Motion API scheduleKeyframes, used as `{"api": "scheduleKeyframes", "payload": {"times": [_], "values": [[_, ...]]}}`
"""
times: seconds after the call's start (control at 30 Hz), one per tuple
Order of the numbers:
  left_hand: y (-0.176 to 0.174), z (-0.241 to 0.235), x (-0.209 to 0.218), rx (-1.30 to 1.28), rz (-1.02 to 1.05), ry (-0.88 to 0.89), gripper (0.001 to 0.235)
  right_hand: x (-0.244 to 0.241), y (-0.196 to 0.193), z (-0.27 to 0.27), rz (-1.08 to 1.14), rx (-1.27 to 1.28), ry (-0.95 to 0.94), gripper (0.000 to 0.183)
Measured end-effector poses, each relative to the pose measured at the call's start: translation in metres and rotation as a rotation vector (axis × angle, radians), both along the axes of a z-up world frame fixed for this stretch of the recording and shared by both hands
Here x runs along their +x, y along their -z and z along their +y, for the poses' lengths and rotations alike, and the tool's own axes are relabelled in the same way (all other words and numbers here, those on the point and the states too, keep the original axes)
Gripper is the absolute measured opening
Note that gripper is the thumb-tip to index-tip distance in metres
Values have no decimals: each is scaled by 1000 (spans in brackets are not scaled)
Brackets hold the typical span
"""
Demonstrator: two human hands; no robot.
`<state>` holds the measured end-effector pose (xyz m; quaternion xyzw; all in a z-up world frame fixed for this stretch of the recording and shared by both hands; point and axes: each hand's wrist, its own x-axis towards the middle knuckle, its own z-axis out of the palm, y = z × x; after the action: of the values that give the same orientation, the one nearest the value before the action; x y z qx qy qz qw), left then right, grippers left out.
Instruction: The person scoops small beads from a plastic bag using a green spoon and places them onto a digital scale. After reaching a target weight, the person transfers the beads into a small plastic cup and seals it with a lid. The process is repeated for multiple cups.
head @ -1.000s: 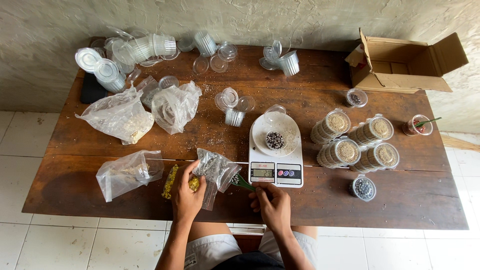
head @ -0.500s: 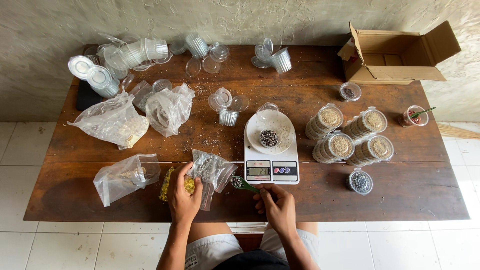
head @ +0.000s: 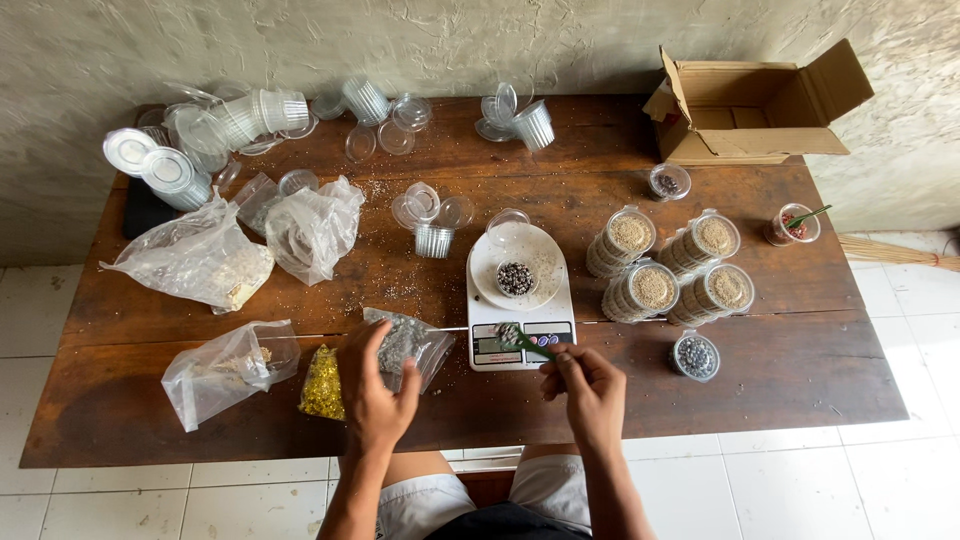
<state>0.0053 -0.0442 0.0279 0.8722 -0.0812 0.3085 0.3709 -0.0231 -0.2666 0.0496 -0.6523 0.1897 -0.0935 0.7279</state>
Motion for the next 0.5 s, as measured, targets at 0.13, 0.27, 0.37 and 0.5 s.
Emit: {"api": "scheduleKeyframes", "payload": {"times": [0.13, 0.27, 0.37, 0.5], "values": [[-15, -29, 20, 69, 156, 111, 58, 19, -10, -4, -142, 16, 114, 16], [-21, -64, 41, 98, 219, 137, 67, 37, -18, -3, -204, 26, 142, 16], [-20, -85, 54, 73, 236, 167, 72, 46, -16, -3, -235, 44, 154, 16], [-15, -105, 65, 68, 263, 164, 76, 52, -9, -4, -237, 58, 156, 17]]}}
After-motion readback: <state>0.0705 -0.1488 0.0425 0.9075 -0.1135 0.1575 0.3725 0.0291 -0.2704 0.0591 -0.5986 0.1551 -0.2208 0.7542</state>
